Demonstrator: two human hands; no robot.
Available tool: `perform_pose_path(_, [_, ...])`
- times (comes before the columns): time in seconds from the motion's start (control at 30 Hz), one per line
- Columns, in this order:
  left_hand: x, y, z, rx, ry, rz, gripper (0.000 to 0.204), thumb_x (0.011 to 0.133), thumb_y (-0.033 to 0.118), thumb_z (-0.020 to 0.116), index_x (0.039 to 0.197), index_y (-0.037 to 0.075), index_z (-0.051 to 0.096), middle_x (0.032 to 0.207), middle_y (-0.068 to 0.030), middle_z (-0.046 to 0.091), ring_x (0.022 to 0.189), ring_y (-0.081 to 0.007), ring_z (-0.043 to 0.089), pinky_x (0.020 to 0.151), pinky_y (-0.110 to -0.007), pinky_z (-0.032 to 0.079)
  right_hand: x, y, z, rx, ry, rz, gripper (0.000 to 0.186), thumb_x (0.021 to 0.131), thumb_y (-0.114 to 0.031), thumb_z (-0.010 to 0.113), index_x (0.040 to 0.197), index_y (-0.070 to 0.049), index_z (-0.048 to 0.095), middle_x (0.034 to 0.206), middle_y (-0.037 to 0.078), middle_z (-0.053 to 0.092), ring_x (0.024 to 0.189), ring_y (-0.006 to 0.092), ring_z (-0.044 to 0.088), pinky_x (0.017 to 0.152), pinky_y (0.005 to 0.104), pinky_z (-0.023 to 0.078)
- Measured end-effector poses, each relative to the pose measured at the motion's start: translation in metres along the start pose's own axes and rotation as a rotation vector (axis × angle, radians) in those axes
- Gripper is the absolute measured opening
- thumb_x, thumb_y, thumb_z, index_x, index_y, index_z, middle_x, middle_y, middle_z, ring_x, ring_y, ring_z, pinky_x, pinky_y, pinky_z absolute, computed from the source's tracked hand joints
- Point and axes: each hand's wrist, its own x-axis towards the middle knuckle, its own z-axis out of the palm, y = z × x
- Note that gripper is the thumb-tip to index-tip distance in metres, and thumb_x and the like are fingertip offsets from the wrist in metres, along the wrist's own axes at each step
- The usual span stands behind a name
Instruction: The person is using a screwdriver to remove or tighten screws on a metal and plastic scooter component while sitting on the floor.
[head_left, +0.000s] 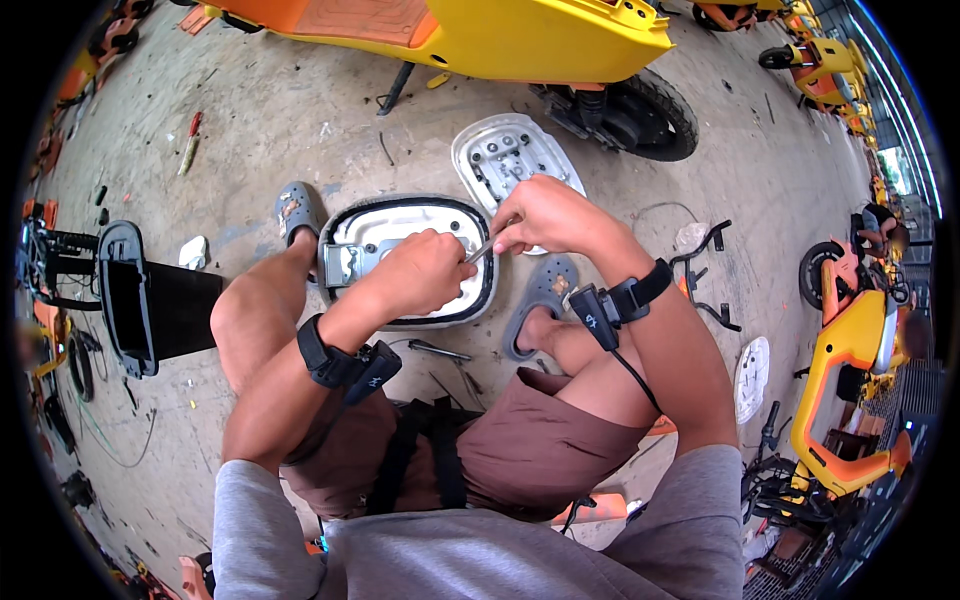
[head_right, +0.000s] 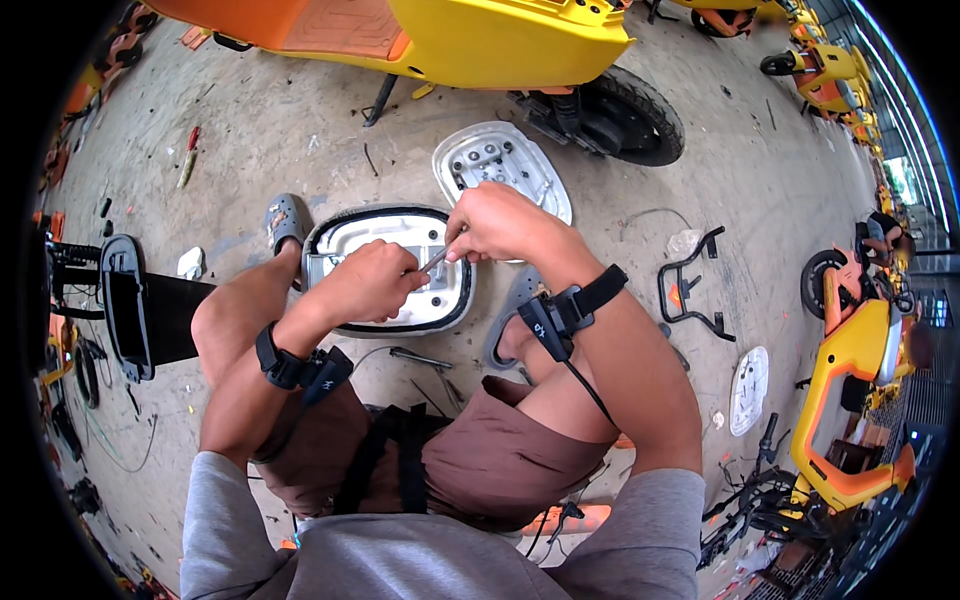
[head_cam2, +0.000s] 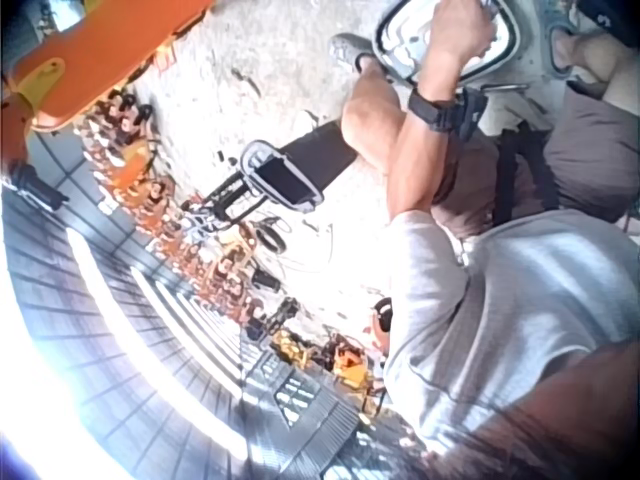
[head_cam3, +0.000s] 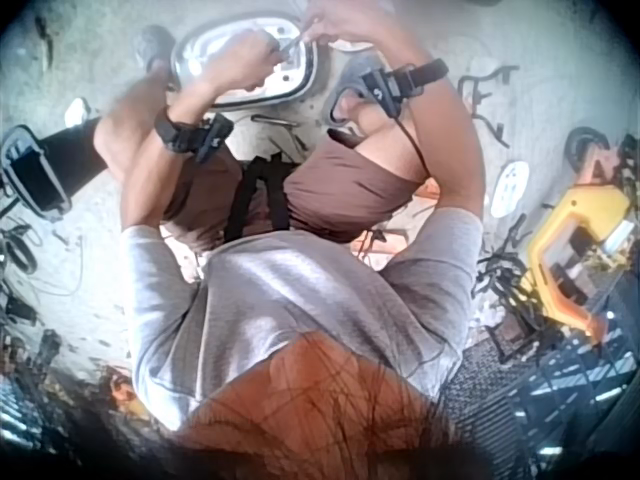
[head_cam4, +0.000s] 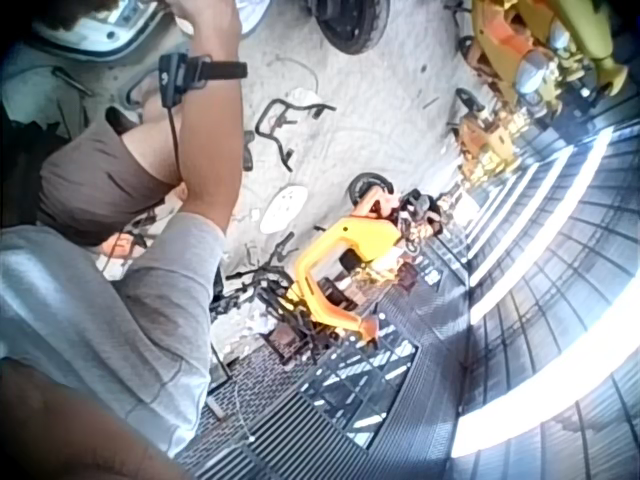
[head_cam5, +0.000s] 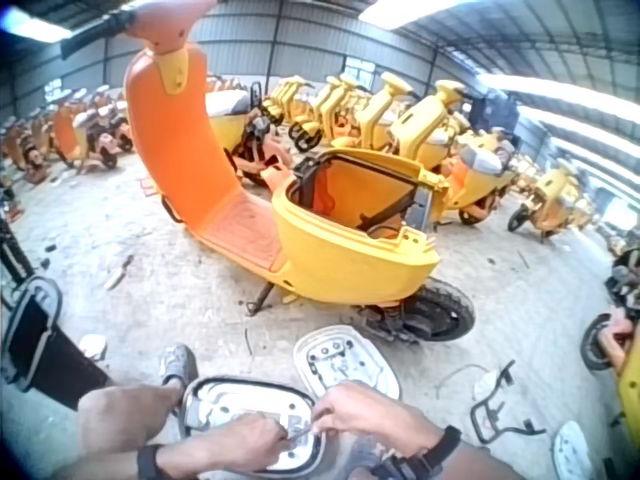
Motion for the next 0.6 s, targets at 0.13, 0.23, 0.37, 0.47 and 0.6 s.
perform_pose_path(0.13, [-0.002, -0.001, -0.003, 0.023, 0.076, 0.011, 0.032, 0.101, 0.021, 0.06, 0.087, -0.004, 0.073, 0.056, -0.0117, 0.065, 0.052, -0.0233, 0.069, 0.06, -0.037, 0.056, 0.002, 0.001, -0.001, -0.013, 0.048, -0.022, 0.026, 0.082, -0.016, 0.08, 0.102, -0.001, 0.079, 0.078, 0.014, 0.076, 0.072, 0.0194, 0.074, 0.071, 0.0307, 0.056])
perform_pose_path(0.23, [0.0, -0.002, -0.007, -0.032, 0.067, -0.051, 0.031, 0.1, 0.022, 0.061, 0.09, -0.004, 0.075, 0.057, -0.0127, 0.066, 0.052, -0.0246, 0.068, 0.062, -0.038, 0.056, 0.003, 0.012, 0.007, 0.179, 0.068, -0.026, 0.031, 0.091, -0.022, 0.074, 0.109, 0.003, 0.076, 0.086, 0.016, 0.077, 0.078, 0.0186, 0.074, 0.074, 0.0318, 0.057])
perform_pose_path(0.37, [-0.01, -0.014, 0.01, 0.086, 0.203, 0.13, 0.034, 0.095, 0.025, 0.065, 0.079, -0.005, 0.073, 0.075, -0.0273, 0.069, 0.077, -0.0448, 0.071, 0.073, -0.05, 0.057, 0.001, -0.006, 0.017, 0.344, -0.014, 0.167, 0.047, 0.103, -0.038, 0.062, 0.118, 0.006, 0.071, 0.086, 0.017, 0.076, 0.07, 0.0193, 0.074, 0.064, 0.0312, 0.058])
perform_pose_path(0.47, [-0.012, -0.013, 0.024, 0.135, 0.187, 0.073, 0.044, 0.101, 0.033, 0.057, 0.078, -0.002, 0.073, 0.072, -0.0265, 0.068, 0.073, -0.0448, 0.07, 0.07, -0.051, 0.058, -0.002, -0.007, 0.036, 0.328, -0.079, 0.257, 0.054, 0.104, -0.049, 0.054, 0.121, -0.001, 0.071, 0.082, 0.016, 0.075, 0.064, 0.023, 0.075, 0.06, 0.0318, 0.056])
perform_pose_path(0.6, [-0.012, -0.013, 0.034, 0.324, 0.309, 0.096, 0.046, 0.103, 0.036, 0.054, 0.077, 0.004, 0.074, 0.065, -0.019, 0.069, 0.063, -0.0373, 0.072, 0.057, -0.047, 0.058, 0.005, 0.0, 0.061, 0.605, 0.115, 0.269, 0.052, 0.102, -0.042, 0.06, 0.134, -0.001, 0.062, 0.09, 0.015, 0.076, 0.067, 0.0184, 0.072, 0.058, 0.031, 0.056])
